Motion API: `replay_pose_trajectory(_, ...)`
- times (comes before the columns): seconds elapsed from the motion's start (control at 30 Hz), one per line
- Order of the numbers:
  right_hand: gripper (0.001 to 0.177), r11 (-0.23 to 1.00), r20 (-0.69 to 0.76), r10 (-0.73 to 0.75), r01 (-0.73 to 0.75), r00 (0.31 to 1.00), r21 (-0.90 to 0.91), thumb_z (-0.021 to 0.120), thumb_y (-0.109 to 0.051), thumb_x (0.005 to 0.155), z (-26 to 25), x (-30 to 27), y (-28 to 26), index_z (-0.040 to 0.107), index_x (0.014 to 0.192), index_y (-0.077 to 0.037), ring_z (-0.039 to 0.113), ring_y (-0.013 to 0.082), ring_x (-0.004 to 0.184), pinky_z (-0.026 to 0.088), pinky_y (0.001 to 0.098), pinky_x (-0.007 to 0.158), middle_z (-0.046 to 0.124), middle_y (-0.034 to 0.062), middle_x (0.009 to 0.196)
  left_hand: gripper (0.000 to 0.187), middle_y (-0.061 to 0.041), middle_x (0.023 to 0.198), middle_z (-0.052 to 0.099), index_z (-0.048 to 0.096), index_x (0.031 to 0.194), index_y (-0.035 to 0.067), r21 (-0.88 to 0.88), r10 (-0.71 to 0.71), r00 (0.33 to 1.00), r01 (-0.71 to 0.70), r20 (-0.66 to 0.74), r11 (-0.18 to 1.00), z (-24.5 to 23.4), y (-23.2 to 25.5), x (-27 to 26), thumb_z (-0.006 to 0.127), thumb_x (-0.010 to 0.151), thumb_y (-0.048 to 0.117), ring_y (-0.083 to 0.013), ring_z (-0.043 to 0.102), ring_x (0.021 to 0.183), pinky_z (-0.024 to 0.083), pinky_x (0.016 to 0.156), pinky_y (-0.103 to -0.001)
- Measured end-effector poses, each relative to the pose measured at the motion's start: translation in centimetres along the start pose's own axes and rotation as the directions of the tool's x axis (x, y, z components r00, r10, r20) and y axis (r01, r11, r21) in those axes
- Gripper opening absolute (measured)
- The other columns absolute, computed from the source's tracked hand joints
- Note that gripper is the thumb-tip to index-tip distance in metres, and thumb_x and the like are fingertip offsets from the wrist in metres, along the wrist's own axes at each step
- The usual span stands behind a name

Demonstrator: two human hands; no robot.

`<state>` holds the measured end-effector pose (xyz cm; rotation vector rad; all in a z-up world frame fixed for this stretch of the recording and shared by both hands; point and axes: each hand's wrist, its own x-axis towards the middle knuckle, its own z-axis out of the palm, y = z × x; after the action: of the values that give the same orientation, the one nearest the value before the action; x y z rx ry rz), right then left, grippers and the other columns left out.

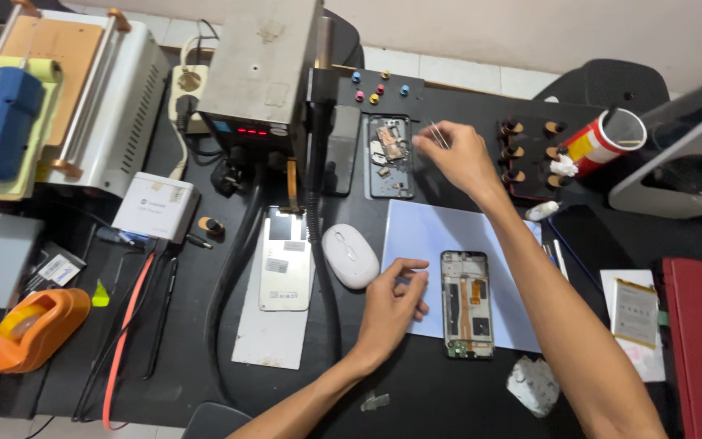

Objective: The person disassembles a smartphone by removing the back cover and internal components like the battery and motherboard. They then handle a second smartphone, peeling off a protective film from its screen before placing it on the workbench.

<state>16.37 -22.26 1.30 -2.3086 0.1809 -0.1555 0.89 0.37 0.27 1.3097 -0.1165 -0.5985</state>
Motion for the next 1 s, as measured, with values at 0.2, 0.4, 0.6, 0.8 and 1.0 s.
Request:
replay_pose_trajectory(0.2,0.038,0.995,0.190,0.088,-0.096,0.978,0.032,0.066,-0.021,0.094,-6.0,-11.7,0.5,0.061,0.129,-0.006,0.066,0.0161,0.090,0.054,0.0329,0.075,0.070,0.0081,0.104,0.020,-0.002,0.078,0.065,0.068,0.101,0.000,0.021,-0.018,1.000,0.018,-0.009,1.000,0.1,-1.3,0.6,0.063,0.099,0.019,-0.0066,0.063,0.062,0.050,0.053,-0.021)
replay_pose_trajectory(0.4,0.036,0.923,-0.084,0.292,-0.303,0.953,-0.237,0.065,-0.021,0.096,-11.4,-22.2,0.5,0.069,0.131,-0.013,0.063,0.0210,0.077,0.052,0.0332,0.070,0.064,0.0128,0.093,0.026,-0.003,0.058,0.058,0.062,0.084,0.000,0.307,0.022,0.998,-0.003,-0.057,0.952,0.8,-0.9,0.2,0.070,0.098,0.021,-0.0058,0.047,0.052,0.034,0.048,-0.026)
replay_pose_trajectory(0.6,0.032,0.892,-0.192,0.407,-0.434,0.893,-0.126,0.067,-0.014,0.093,-13.6,-26.3,2.1,0.067,0.123,-0.003,0.067,0.0198,0.070,0.055,0.0349,0.067,0.069,0.0109,0.083,0.025,-0.005,0.064,0.056,0.064,0.087,-0.001,0.503,0.230,0.973,-0.208,0.017,0.839,2.3,-0.1,0.2,0.071,0.098,0.021,-0.0083,0.044,0.053,0.035,0.047,-0.028)
replay_pose_trajectory(0.8,0.035,0.908,-0.261,0.351,-0.395,0.899,-0.138,0.072,-0.014,0.090,-13.5,-26.2,4.0,0.064,0.121,0.002,0.068,0.0213,0.070,0.055,0.0366,0.066,0.070,0.0129,0.085,0.040,-0.016,0.091,0.064,0.058,0.122,-0.001,0.754,0.315,0.943,-0.284,0.108,0.593,4.3,0.7,-1.0,0.068,0.097,0.029,-0.0288,0.063,0.063,0.050,0.057,-0.041)
replay_pose_trajectory(1.0,0.040,0.876,-0.299,0.362,-0.432,0.883,-0.215,0.074,-0.019,0.092,-12.8,-26.5,3.8,0.064,0.126,0.001,0.068,0.0215,0.072,0.055,0.0372,0.065,0.069,0.0137,0.091,0.079,-0.022,0.099,0.060,0.045,0.139,-0.005,0.909,0.348,0.928,-0.252,0.130,0.333,7.3,0.4,-0.6,0.069,0.092,0.053,-0.0370,0.067,0.078,0.054,0.058,-0.045)
